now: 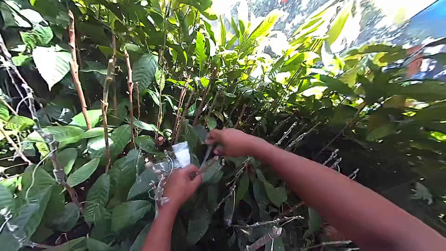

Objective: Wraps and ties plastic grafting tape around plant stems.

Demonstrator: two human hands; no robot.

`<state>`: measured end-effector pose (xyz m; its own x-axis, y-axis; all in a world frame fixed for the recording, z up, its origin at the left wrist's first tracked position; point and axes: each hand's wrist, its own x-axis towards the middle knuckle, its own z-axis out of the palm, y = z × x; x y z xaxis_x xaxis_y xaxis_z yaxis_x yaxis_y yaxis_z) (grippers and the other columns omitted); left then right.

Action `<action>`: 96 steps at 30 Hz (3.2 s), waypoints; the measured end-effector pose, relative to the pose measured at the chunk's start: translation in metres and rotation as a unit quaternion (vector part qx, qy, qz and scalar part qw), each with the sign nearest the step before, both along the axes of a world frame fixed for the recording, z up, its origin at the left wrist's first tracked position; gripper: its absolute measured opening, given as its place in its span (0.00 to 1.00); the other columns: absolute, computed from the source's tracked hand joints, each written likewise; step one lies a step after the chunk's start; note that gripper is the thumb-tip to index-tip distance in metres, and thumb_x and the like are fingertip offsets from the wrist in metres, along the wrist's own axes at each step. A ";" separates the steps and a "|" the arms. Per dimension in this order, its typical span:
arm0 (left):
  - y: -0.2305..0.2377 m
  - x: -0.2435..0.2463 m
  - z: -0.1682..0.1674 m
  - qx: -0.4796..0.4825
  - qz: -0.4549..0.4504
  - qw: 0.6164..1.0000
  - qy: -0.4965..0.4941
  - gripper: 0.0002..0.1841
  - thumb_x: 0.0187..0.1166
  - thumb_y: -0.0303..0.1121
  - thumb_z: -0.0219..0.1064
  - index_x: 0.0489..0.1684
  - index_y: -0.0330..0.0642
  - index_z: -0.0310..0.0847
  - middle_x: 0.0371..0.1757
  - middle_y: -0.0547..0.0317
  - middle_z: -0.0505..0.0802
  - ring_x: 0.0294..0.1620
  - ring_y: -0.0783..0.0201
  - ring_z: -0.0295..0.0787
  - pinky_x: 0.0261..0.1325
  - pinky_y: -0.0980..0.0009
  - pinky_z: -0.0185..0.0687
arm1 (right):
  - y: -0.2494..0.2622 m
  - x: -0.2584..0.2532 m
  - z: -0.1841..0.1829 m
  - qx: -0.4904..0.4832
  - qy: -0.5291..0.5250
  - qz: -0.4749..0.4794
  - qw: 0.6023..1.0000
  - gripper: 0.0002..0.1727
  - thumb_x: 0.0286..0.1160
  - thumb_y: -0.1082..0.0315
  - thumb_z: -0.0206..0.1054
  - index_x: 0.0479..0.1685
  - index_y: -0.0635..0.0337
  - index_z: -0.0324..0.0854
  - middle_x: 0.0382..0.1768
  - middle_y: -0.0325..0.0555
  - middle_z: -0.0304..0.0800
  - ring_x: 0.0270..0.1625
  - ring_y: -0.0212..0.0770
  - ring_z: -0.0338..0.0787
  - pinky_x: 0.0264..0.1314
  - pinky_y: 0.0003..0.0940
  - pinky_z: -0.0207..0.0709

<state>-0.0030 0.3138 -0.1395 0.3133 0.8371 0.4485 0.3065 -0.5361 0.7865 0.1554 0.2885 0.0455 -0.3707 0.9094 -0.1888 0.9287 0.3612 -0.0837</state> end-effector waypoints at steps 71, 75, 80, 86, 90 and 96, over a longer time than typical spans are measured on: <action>-0.014 0.013 0.029 0.018 -0.060 0.959 -0.277 0.08 0.78 0.29 0.71 0.46 0.34 0.90 0.39 0.60 0.95 0.24 0.76 0.86 0.29 0.78 0.86 | 0.006 0.006 -0.009 0.164 -0.069 0.148 0.973 0.16 0.92 0.63 0.55 0.52 0.63 0.87 0.49 0.58 0.88 0.53 0.60 0.90 0.53 0.62 0.82; -0.005 0.003 0.036 -0.016 -0.016 0.935 -0.355 0.07 0.78 0.28 0.70 0.47 0.34 0.89 0.36 0.63 0.93 0.19 0.78 0.79 0.22 0.82 0.77 | -0.008 0.010 -0.063 0.246 0.024 0.187 0.951 0.13 0.87 0.68 0.55 0.43 0.63 0.85 0.40 0.55 0.89 0.36 0.56 0.92 0.34 0.57 0.84; 0.001 0.008 0.035 0.017 -0.018 0.941 -0.336 0.07 0.77 0.27 0.71 0.45 0.34 0.89 0.37 0.64 0.93 0.25 0.81 0.81 0.29 0.83 0.78 | -0.071 -0.041 -0.071 0.096 -0.073 0.276 0.954 0.04 0.77 0.76 0.64 0.41 0.64 0.85 0.41 0.57 0.89 0.33 0.58 0.91 0.28 0.56 0.83; -0.003 0.010 0.025 0.043 -0.074 0.953 -0.290 0.27 0.72 0.28 0.75 0.71 0.31 0.75 0.39 0.63 0.91 0.24 0.78 0.80 0.29 0.79 0.80 | 0.012 -0.009 -0.015 0.139 0.193 0.004 0.971 0.11 0.85 0.63 0.66 0.43 0.60 0.91 0.38 0.43 0.85 0.41 0.39 0.84 0.48 0.40 0.81; 0.004 -0.001 0.019 0.085 -0.066 0.932 -0.346 0.11 0.76 0.25 0.71 0.52 0.30 0.89 0.47 0.60 0.95 0.35 0.79 0.89 0.40 0.80 0.87 | 0.003 0.001 -0.053 -0.122 0.438 -0.085 0.887 0.08 0.87 0.65 0.62 0.40 0.57 0.83 0.31 0.31 0.85 0.29 0.23 0.83 0.34 0.20 0.79; 0.001 0.009 0.024 0.127 0.031 0.947 -0.292 0.08 0.80 0.27 0.67 0.45 0.31 0.88 0.37 0.62 0.93 0.33 0.82 0.86 0.41 0.83 0.84 | -0.006 -0.018 -0.062 0.074 0.379 -0.122 0.914 0.12 0.82 0.67 0.64 0.55 0.65 0.83 0.45 0.48 0.87 0.43 0.37 0.87 0.52 0.36 0.83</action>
